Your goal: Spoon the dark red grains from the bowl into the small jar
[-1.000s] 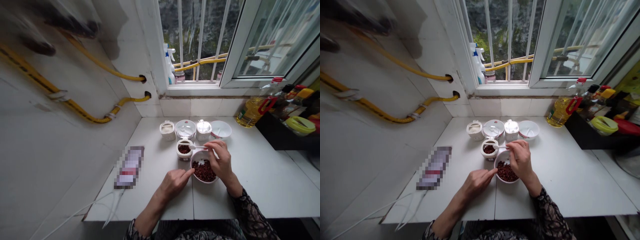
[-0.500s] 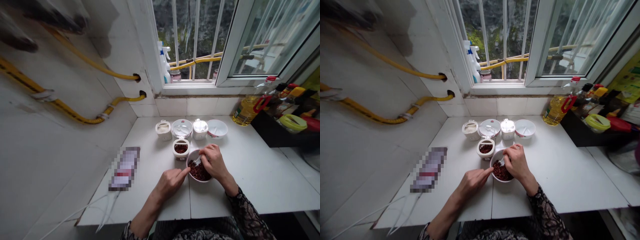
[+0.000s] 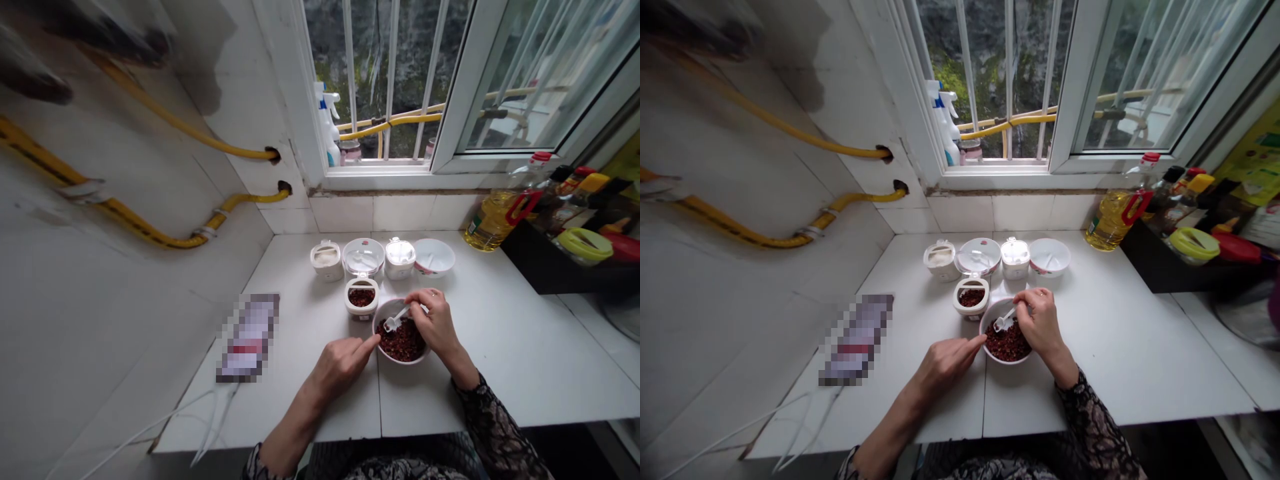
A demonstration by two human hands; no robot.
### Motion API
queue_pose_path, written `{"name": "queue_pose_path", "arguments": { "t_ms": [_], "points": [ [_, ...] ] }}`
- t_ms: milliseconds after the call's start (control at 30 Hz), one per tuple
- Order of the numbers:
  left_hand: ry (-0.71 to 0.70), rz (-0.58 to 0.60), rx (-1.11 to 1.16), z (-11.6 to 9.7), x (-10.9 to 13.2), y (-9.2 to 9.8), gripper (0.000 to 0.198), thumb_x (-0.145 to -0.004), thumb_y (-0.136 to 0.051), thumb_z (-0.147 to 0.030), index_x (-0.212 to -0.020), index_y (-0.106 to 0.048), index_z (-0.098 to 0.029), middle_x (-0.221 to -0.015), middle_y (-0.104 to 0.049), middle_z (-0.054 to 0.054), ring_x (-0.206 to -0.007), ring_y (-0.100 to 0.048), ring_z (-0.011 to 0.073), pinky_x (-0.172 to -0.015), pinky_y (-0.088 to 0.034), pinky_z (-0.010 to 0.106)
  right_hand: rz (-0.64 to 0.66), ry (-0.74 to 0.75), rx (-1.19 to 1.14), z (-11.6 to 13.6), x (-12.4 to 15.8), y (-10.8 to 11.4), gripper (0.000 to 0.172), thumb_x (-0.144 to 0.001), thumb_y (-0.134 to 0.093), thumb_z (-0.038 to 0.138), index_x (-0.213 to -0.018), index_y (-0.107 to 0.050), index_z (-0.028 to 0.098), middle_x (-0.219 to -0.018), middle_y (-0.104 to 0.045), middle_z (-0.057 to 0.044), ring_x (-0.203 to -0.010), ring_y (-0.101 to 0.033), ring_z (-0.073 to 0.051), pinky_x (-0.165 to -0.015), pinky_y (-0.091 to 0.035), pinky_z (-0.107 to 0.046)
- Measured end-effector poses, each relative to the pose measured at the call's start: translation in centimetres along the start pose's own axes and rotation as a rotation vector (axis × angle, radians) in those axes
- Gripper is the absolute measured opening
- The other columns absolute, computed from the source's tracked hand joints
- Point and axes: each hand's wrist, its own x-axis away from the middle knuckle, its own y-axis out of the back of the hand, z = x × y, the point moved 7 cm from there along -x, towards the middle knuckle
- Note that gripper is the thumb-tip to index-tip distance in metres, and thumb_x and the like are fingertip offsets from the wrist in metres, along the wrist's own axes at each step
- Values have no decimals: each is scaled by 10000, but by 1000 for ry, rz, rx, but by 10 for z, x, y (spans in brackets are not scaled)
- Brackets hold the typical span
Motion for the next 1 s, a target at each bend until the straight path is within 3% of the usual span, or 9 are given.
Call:
{"name": "queue_pose_path", "arguments": {
  "t_ms": [133,433,533,667,800,867,1000],
  "points": [
    [-3,-2,0,0,1,-1,254,-976,-430,-54,-1167,-586,-117,-588,-538,-49,-480,-505,89,-468,-389,205,7,-120,-86,-8,0,1,186,-776,-500,200,-695,-660,251,-588,-671,1,-788,-644,-238,-807,-467,-372],
    [-4,-4,-11,0,3,-5,252,-959,-450,-51,-1155,-593,-122,-589,-535,-54,-472,-507,82,-458,-387,208,36,-396,-413,-19,-3,-5,170,-768,-532,302,-713,-659,203,-531,-643,8,-537,-601,-181,-580,-471,-291],
    [3,6,-10,1,4,-6,260,-963,-438,-54,-1165,-585,-125,-598,-546,-48,-482,-519,89,-465,-393,218,-47,-298,-377,-3,-10,2,170,-827,-537,304,-788,-670,205,-609,-673,-2,-611,-630,-186,-642,-498,-306],
    [-2,-6,-19,1,5,-6,279,-964,-419,-54,-1185,-576,-122,-588,-541,-44,-474,-510,100,-460,-376,233,-122,16,-201,33,-17,6,176,-908,-500,212,-893,-674,227,-815,-726,-44,-832,-663,-218,-805,-507,-375],
    [5,-6,-39,1,5,-5,276,-961,-432,-64,-1181,-583,-133,-582,-528,-48,-471,-500,97,-463,-366,228,15,371,-13,61,-12,-10,299,-873,-458,79,-996,-681,236,-904,-747,-52,-982,-650,-240,-917,-449,-435],
    [2,-12,-40,1,4,-5,266,-965,-431,-66,-1170,-588,-131,-578,-519,-50,-468,-494,100,-458,-363,233,37,439,30,64,-9,-11,328,-859,-455,56,-1033,-669,233,-919,-749,-47,-986,-651,-237,-930,-433,-441],
    [-2,-9,-27,1,3,-4,273,-963,-430,-48,-1173,-587,-123,-591,-529,-48,-481,-504,97,-463,-376,227,-110,391,62,53,-10,12,238,-867,-473,85,-921,-650,234,-794,-715,-30,-863,-657,-232,-896,-438,-441]
  ]
}}
